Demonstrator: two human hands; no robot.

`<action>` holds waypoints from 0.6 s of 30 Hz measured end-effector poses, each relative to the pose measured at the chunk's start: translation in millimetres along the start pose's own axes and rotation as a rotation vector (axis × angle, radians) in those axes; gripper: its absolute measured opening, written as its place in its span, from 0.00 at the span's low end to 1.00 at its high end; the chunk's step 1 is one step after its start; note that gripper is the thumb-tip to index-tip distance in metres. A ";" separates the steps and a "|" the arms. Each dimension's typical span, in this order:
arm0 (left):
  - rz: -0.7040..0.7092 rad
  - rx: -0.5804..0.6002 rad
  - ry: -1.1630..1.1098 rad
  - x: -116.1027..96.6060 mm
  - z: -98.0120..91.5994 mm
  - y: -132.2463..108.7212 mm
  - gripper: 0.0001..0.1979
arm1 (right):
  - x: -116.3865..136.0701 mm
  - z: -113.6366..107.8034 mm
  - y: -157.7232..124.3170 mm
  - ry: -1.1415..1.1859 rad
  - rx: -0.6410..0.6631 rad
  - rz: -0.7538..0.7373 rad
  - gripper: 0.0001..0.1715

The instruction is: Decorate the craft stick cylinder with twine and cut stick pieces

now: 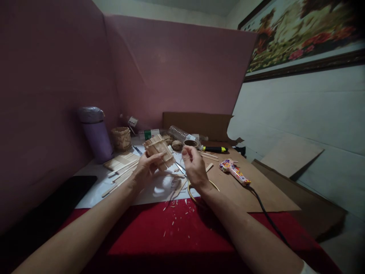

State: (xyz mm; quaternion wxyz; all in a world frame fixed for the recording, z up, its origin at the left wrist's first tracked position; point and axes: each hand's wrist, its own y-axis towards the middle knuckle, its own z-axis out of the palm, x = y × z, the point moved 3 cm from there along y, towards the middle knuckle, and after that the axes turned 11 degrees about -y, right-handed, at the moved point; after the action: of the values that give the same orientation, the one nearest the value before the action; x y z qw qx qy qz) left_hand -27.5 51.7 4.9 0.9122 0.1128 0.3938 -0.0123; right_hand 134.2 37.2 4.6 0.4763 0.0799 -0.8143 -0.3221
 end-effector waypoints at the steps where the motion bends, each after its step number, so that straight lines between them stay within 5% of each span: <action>1: 0.040 -0.022 -0.003 -3.0 -1.2 1.4 0.29 | -2.2 -3.3 4.1 -0.012 -0.035 0.012 0.22; 10: 0.218 -0.170 0.074 -17.0 -16.2 10.3 0.31 | -13.7 -8.3 14.8 -0.340 0.116 -0.036 0.12; 18: 0.189 -0.179 0.086 -11.4 -18.3 10.9 0.31 | -17.3 21.8 7.9 -0.630 0.389 -0.264 0.12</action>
State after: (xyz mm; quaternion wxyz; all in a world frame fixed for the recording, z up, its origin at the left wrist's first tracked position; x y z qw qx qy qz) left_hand -47.2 65.6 3.1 0.8981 0.0678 0.4195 0.1137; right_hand 126.8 60.8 -10.5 0.1333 0.1697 -0.9492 -0.2291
